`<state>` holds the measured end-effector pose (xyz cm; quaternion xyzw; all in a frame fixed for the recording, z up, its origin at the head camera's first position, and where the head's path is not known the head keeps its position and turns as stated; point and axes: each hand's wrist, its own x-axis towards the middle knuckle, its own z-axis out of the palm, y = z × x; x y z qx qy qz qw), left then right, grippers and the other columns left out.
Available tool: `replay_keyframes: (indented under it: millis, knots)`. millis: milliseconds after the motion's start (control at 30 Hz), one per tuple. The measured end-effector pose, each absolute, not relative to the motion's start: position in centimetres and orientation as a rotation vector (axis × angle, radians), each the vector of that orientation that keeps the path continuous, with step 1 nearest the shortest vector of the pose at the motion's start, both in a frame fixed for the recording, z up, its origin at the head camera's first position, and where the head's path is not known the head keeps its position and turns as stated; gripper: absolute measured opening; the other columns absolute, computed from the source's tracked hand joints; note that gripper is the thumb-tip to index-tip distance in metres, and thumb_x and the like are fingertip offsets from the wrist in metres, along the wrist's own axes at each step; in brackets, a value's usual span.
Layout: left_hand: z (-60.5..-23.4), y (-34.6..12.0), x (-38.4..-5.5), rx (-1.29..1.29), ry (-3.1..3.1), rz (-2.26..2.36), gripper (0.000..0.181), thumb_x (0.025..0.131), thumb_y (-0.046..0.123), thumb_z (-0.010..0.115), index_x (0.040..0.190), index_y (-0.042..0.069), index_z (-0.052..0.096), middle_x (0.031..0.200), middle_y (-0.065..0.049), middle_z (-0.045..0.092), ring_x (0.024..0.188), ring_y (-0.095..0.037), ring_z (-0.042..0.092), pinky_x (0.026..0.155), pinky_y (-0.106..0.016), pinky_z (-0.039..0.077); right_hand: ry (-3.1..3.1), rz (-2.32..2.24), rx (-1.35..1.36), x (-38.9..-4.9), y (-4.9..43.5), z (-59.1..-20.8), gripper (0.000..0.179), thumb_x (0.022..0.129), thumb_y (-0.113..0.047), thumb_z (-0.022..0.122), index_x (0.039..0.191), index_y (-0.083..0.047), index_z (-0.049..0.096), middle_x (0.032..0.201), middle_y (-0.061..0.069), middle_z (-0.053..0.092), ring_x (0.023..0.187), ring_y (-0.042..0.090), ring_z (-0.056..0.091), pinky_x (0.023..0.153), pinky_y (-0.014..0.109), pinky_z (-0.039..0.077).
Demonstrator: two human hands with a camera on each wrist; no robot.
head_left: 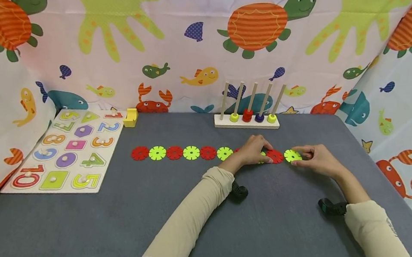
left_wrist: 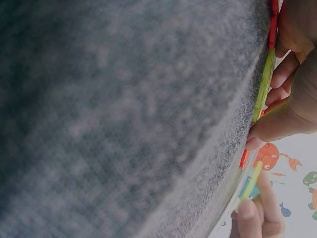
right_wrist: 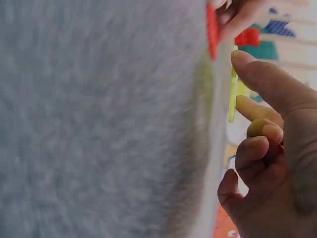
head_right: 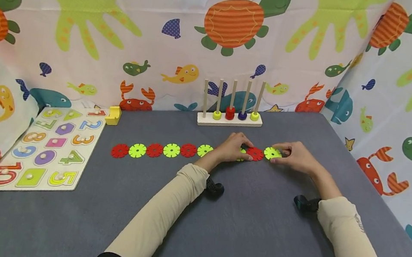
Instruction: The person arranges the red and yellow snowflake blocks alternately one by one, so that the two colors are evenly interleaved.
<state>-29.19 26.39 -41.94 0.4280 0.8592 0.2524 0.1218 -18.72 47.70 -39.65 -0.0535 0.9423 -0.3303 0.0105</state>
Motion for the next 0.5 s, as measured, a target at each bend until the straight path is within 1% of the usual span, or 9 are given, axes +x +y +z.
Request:
replay_keyframes:
  millis: [133,300,400,500]
  knots:
    - [-42.0,26.4,-29.1,1.259,2.509,0.735,0.040,0.082,0.032,0.068,0.118,0.016,0.063,0.120,-0.002,0.052,0.117,-0.016,0.040,0.099,-0.028,0.033,2.945,-0.993,-0.108,-19.0,47.5,-39.9,0.044,0.080,-0.019,0.071,0.117,0.003,0.061,0.061,-0.003,0.028,0.054,0.002,0.026,0.051,0.023,0.025]
    - [-41.9,26.5,-29.1,1.247,2.510,0.734,0.039,0.082,0.032,0.068,0.118,0.016,0.063,0.120,-0.001,0.052,0.116,-0.015,0.039,0.098,-0.027,0.033,2.915,-1.053,-0.106,-18.4,46.1,-38.6,0.043,0.081,-0.010,0.069,0.118,0.009,0.058,0.061,0.000,0.026,0.053,0.003,0.024,0.050,0.025,0.024]
    - [-41.9,26.4,-29.1,1.239,2.511,0.742,0.039,0.082,0.032,0.068,0.117,0.016,0.063,0.119,0.000,0.052,0.115,-0.015,0.040,0.097,-0.026,0.034,2.882,-1.100,-0.093,-18.4,46.0,-38.5,0.044,0.081,-0.009,0.069,0.119,0.009,0.057,0.061,-0.001,0.025,0.053,0.003,0.024,0.049,0.024,0.024]
    - [-41.8,26.4,-29.1,1.231,2.506,0.746,0.039,0.082,0.032,0.068,0.117,0.016,0.063,0.119,0.000,0.052,0.115,-0.015,0.040,0.096,-0.026,0.034,2.864,-1.117,-0.096,-18.9,46.9,-39.5,0.046,0.082,-0.012,0.069,0.121,0.007,0.056,0.061,-0.002,0.025,0.053,0.004,0.024,0.048,0.025,0.024]
